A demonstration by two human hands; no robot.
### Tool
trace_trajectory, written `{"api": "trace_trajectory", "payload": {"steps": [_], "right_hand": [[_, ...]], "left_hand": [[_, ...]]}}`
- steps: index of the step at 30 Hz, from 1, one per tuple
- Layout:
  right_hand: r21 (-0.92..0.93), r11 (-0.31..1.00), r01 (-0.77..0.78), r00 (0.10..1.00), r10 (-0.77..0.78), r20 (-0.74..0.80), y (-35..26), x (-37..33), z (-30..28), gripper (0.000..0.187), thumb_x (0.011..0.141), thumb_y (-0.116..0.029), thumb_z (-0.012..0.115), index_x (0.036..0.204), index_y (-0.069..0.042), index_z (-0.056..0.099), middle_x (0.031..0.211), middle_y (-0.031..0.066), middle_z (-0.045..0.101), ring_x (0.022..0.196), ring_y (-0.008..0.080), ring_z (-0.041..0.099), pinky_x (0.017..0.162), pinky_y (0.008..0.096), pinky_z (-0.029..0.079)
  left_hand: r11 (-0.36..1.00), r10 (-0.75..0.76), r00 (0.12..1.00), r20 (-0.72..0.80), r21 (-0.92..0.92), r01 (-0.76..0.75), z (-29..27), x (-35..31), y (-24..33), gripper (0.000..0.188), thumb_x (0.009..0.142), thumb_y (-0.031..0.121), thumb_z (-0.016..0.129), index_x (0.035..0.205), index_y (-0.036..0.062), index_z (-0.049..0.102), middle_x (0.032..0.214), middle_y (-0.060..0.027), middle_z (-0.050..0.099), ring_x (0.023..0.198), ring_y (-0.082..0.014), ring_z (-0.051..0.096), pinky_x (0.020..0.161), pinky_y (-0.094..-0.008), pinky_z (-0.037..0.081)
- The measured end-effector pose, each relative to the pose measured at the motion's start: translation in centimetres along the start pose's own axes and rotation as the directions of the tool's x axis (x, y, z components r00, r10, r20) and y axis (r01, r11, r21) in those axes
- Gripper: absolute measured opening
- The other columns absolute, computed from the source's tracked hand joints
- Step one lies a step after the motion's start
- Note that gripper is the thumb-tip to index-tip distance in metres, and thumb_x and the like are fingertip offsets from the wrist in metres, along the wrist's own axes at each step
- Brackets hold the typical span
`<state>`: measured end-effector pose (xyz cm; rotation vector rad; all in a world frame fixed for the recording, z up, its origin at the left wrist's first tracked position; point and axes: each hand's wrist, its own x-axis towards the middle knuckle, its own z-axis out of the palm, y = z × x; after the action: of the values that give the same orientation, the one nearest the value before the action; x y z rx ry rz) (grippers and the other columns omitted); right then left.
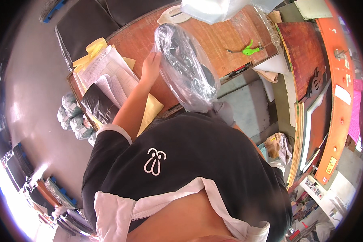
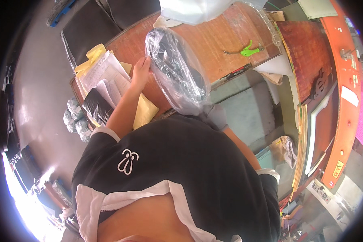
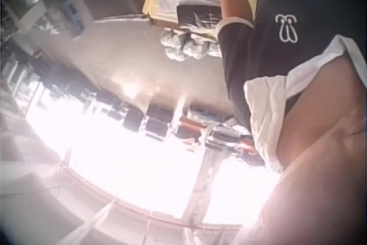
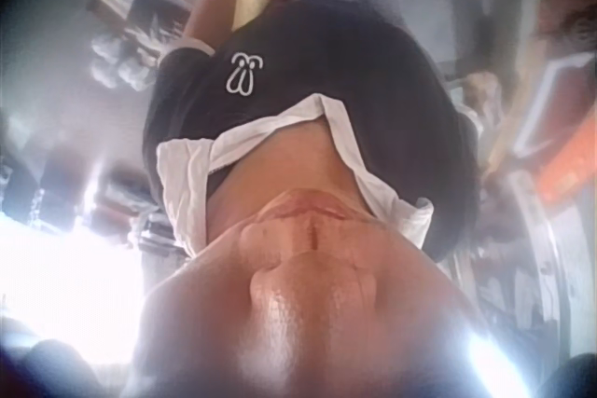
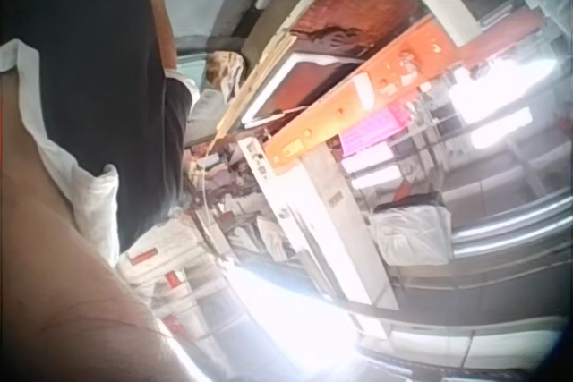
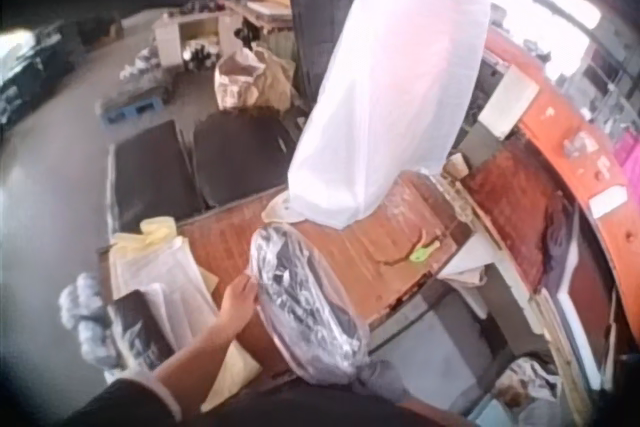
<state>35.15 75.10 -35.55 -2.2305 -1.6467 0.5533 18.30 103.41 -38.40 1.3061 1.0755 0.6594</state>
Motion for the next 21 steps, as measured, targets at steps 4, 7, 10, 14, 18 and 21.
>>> {"api": "trace_trajectory", "payload": {"steps": [4, 7, 10, 14, 18, 21], "right_hand": [[-0.073, 0.987, 0.143, 0.989, -0.139, 0.059, 2.4, -1.3, 1.5, 0.021, 0.076, -0.028, 0.059, 0.072, -0.008, 0.06, 0.068, 0.0129, 0.061, 0.063, 0.0322, 0.061, 0.054, 0.0437, 0.046], [-0.342, 0.936, 0.082, 0.981, -0.015, 0.194, 4.5, 0.2, 4.3, 0.022, 0.076, -0.03, 0.059, 0.077, -0.009, 0.064, 0.072, 0.0112, 0.064, 0.066, 0.031, 0.063, 0.057, 0.0412, 0.048], [-0.554, 0.831, -0.06, 0.904, 0.281, 0.323, 6.4, 2.4, 5.7, 0.024, 0.077, -0.031, 0.058, 0.083, -0.009, 0.066, 0.077, 0.0104, 0.066, 0.072, 0.031, 0.065, 0.063, 0.0398, 0.051], [-0.223, 0.931, -0.288, 0.886, 0.348, 0.306, 7.6, 3.0, 2.6, 0.032, 0.08, -0.03, 0.055, 0.098, -0.004, 0.063, 0.093, 0.0156, 0.066, 0.087, 0.0315, 0.064, 0.074, 0.0391, 0.051], [0.337, 0.829, -0.446, 0.895, 0.415, 0.163, 6.2, 2.7, -0.7, 0.04, 0.083, -0.03, 0.057, 0.111, -0.001, 0.057, 0.104, 0.0172, 0.063, 0.097, 0.0256, 0.061, 0.083, 0.0331, 0.047], [0.634, 0.642, -0.432, 0.881, 0.45, 0.144, 4.9, 4.2, -0.5, 0.034, 0.086, -0.026, 0.056, 0.107, 0.0, 0.058, 0.095, 0.0117, 0.064, 0.089, 0.0184, 0.06, 0.079, 0.0297, 0.046]], "left_hand": [[0.943, 0.203, 0.975, -0.089, 0.287, -0.17, -0.9, 0.3, -4.4, 0.028, 0.094, 0.026, 0.047, 0.083, 0.0021, 0.057, 0.066, -0.002, 0.053, 0.058, -0.0119, 0.05, 0.052, -0.0252, 0.04], [0.902, -0.309, 0.95, -0.04, 0.303, 0.307, -1.0, 1.0, -7.5, 0.025, 0.092, 0.023, 0.048, 0.084, 0.0017, 0.057, 0.065, -0.0033, 0.054, 0.054, -0.0129, 0.049, 0.049, -0.0261, 0.038], [0.827, -0.466, 0.872, -0.152, 0.275, 0.49, -0.9, 3.1, -7.8, 0.025, 0.089, 0.022, 0.049, 0.094, -0.0008, 0.057, 0.072, -0.0085, 0.058, 0.064, -0.0233, 0.056, 0.062, -0.0344, 0.045], [0.982, -0.013, 0.963, -0.27, 0.179, 0.064, -1.2, 7.0, -3.9, 0.039, 0.084, 0.03, 0.059, 0.105, -0.0021, 0.056, 0.085, -0.0127, 0.061, 0.078, -0.0267, 0.06, 0.075, -0.0358, 0.048], [0.905, 0.374, 0.914, -0.16, 0.278, -0.321, -0.4, 7.5, 0.9, 0.045, 0.079, 0.029, 0.066, 0.109, -0.0031, 0.057, 0.096, -0.0149, 0.061, 0.087, -0.0237, 0.059, 0.08, -0.032, 0.046], [0.914, 0.298, 0.954, -0.019, 0.294, -0.28, 0.4, 8.1, 3.9, 0.039, 0.079, 0.024, 0.067, 0.109, -0.0012, 0.06, 0.098, -0.0121, 0.061, 0.088, -0.0192, 0.058, 0.079, -0.0303, 0.046]]}}
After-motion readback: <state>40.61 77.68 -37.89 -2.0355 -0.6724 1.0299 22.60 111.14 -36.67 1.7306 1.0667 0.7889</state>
